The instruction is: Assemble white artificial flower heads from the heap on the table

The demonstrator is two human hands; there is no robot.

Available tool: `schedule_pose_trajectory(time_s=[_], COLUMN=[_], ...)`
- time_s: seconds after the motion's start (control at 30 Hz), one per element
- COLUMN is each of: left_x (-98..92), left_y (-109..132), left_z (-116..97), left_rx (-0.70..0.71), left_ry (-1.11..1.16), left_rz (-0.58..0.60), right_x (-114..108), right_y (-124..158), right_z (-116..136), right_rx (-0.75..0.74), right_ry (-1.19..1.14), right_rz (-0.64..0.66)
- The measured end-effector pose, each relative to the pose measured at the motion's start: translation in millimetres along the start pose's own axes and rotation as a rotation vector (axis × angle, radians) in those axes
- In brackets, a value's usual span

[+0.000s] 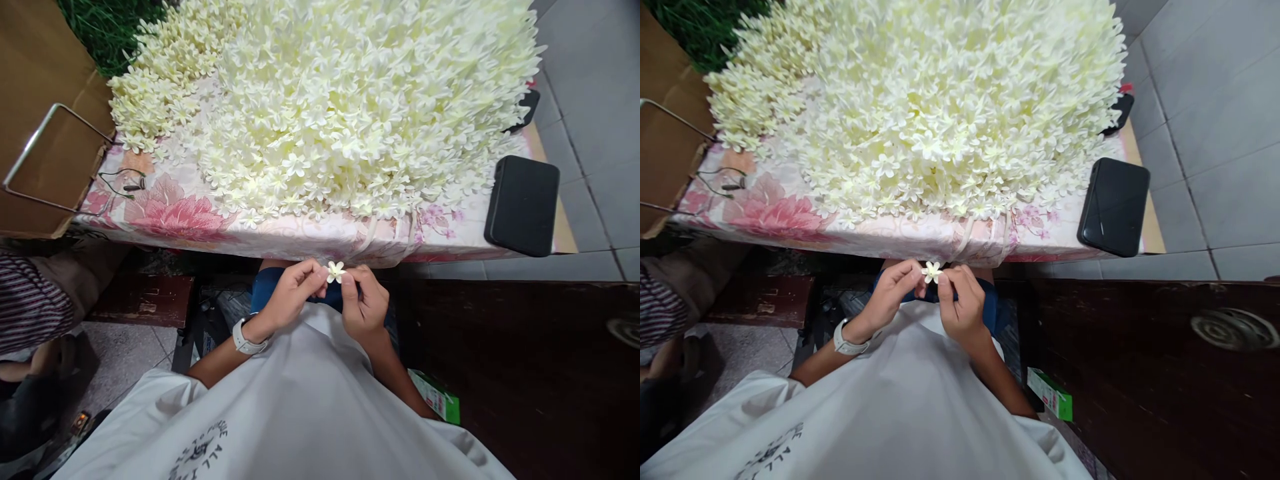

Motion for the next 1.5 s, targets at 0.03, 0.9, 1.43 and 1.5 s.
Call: schedule_pose_trajectory(time_s=[0.03, 0.9, 1.43, 1.5], left_x=[-0.4, -8.5, 7.8, 8.7], left_y=[0.7, 0.2, -3.9, -2.4], left_z=[-1.3, -14.9, 10.5, 11.1], left_rx=[0.048, 0.297, -0.515, -0.492], left_ry=[-0.068, -0.386, 0.547, 0.535], left_rz=[-0.011, -0.027, 0.115, 0.11], right_x=[1.0, 0.8, -5.9, -6.5], right_y=[2.0, 0.2, -18.6, -19.3], right_z=[-0.3, -3.9, 16.9, 15.7], right_rx=[0.02, 0.321, -0.522, -0.514], right_ry=[0.009, -0.329, 0.464, 0.419], right_rz=[-0.028, 0.244, 0.254, 0.247])
Point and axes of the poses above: each hand's wrist, its own y-axis away from the middle knuckle, its own x-axis out of the palm, z = x × y, the point moved 3 cm from there along -y, towards the middle knuckle, and after that the axes turned 5 degrees about y, right-handed, at the moved point
